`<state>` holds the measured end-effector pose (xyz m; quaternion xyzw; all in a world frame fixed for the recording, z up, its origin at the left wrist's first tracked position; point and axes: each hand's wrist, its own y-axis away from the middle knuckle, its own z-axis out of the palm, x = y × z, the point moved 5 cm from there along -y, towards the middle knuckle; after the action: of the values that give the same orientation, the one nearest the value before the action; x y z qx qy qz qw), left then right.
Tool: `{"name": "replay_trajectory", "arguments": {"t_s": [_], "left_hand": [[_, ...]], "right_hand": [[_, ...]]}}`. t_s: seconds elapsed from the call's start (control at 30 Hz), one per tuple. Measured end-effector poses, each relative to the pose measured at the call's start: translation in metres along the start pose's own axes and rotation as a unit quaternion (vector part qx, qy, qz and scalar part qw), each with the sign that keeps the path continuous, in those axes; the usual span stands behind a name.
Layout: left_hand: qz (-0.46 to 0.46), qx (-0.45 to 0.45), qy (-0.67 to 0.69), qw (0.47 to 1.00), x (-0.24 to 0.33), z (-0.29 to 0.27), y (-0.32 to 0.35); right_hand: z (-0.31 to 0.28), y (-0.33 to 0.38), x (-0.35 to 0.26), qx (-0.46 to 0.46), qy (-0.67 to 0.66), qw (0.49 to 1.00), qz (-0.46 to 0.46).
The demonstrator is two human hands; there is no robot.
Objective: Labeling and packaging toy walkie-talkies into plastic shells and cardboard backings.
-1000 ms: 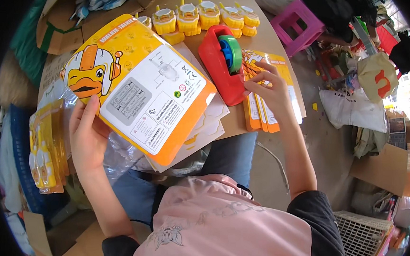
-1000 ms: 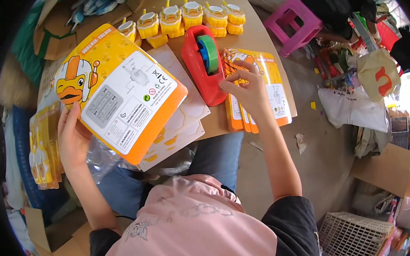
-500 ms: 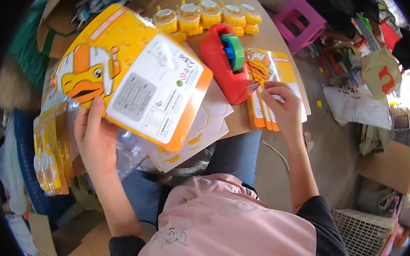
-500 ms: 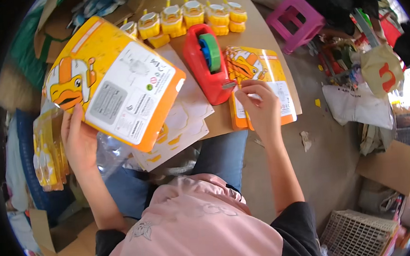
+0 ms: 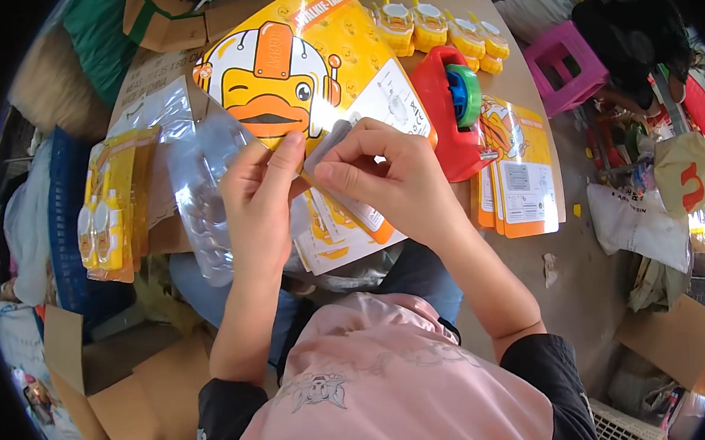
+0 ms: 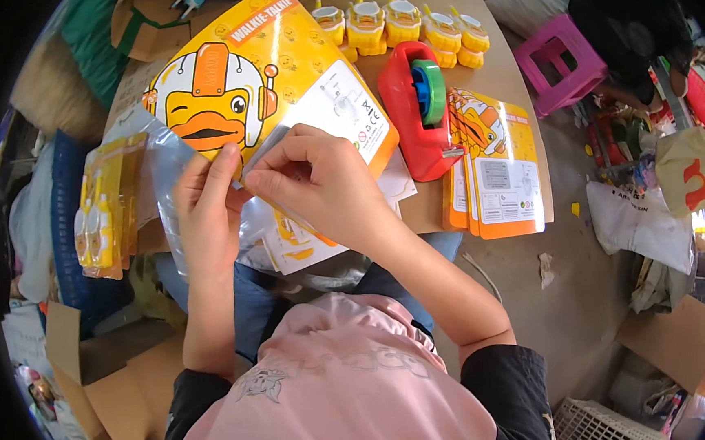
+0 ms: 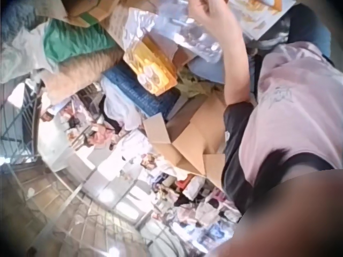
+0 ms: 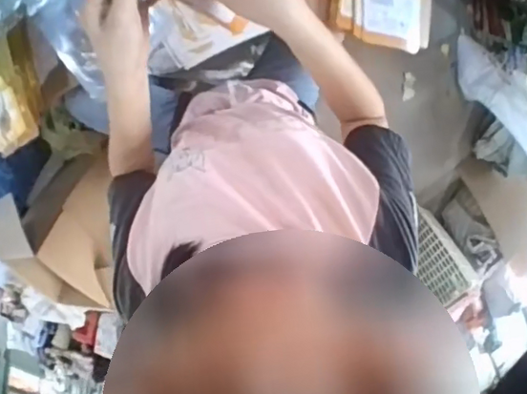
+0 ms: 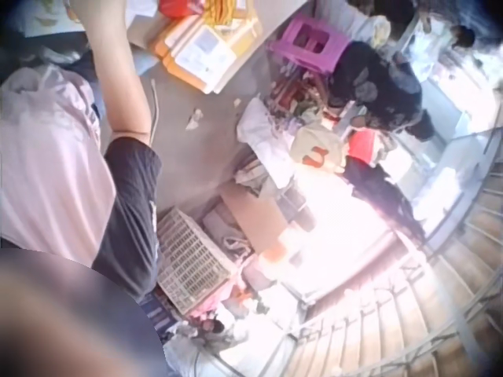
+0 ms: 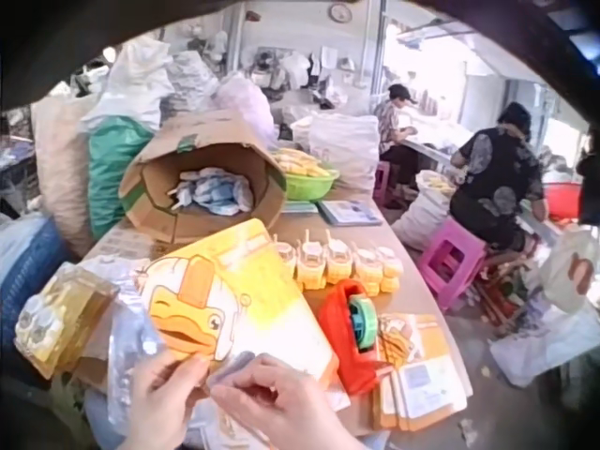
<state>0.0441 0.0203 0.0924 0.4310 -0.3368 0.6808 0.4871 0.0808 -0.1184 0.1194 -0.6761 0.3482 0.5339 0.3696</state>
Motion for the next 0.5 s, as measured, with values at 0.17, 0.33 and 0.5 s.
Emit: {"name": "replay_trajectory", "arguments": {"t_s": [0.17,0.33,0.5], "left_hand": [[-0.008,0.013,0.027,1.000,0.0038,0.0052,0.0002],[-0.004,0.015,0.016,1.000,-0.0015,0.0033,-0.0006],[0.047,0.057,-0.009,0.997,-0.0006,0.0016,-0.0001]], "right_hand": [[0.0041,-0.0052,0.0019,0.004,0.025,1.000,-0.007],[0.0054,-0.0071,0.0064,0.068,0.053,0.996,-0.018],[0.0106,-0.0080,-0.0026,0.110,0.175,0.977,-0.058]]}}
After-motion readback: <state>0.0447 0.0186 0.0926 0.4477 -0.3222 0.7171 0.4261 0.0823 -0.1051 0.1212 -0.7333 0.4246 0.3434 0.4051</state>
